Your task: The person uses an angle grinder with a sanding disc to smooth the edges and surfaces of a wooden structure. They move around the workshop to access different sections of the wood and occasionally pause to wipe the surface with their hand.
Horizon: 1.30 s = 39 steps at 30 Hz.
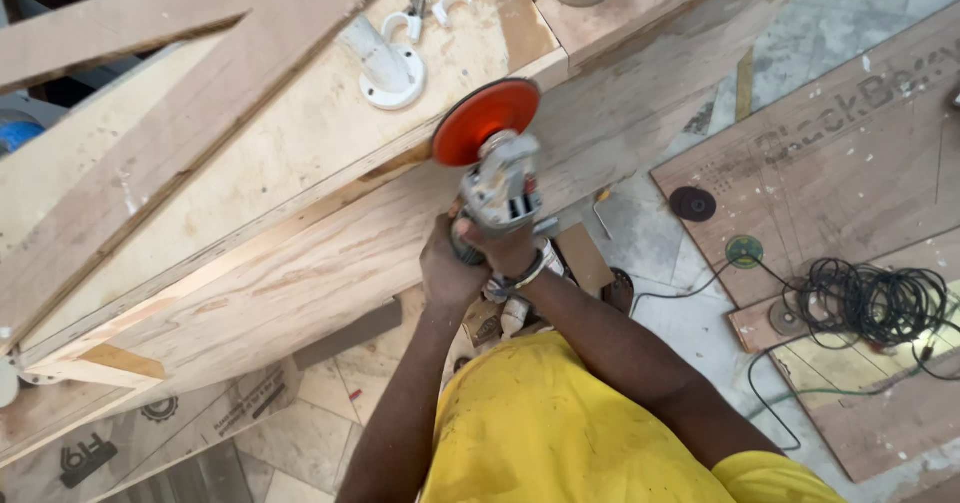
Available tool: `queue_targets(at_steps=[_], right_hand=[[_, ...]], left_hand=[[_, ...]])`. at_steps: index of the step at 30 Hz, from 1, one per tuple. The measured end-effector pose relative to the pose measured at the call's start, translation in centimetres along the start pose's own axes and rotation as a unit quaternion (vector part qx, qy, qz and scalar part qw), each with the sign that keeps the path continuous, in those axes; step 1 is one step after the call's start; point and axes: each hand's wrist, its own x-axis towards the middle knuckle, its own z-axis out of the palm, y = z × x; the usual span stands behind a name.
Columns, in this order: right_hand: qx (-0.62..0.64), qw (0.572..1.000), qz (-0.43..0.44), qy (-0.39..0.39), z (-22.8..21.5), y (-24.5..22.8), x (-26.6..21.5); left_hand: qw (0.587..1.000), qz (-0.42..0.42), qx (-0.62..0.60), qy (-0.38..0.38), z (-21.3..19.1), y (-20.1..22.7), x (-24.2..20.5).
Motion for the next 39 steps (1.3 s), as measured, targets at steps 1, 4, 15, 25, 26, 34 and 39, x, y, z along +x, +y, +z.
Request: queue_targets(at_steps=[1,4,15,25,26,34,39], right_hand=[[0.067,0.997,0.027,-0.023,1.2,-0.3,-0.4],[-0.055,0.997,0.017,-0.055,3.5,-0.4,-1.1],[-0.343,0.928,-0.099,-0.109,6.2,-0.8,-1.8],[-0.02,0.999,-0.032,-0.018,0.0,3.8,0.0],[0.076,0.996,0.032,0.023,-1.0,4.0,0.1],[0.195,0.975,0.041,0.1,-11.2,-1.6,-2.9],[0.17,0.973,0.054,0.147,-14.3,-3.9,-6.2]], left_hand=[[1.0,-0.017,-0.019,0.012,-0.7,-0.6,-0.4],[0.999,0.022,-0.033,0.035,-2.3,-2.9,-0.4],[0.994,0.087,-0.02,0.069,-2.3,-6.5,-2.0],[0.999,-0.006,-0.043,-0.005,-0.6,-2.3,-0.5],[1.0,0.016,-0.02,-0.011,-0.3,-1.7,0.0],[0.975,0.199,0.041,-0.096,-0.8,1.9,-2.8],[0.953,0.284,0.014,0.109,-7.3,1.9,1.8]])
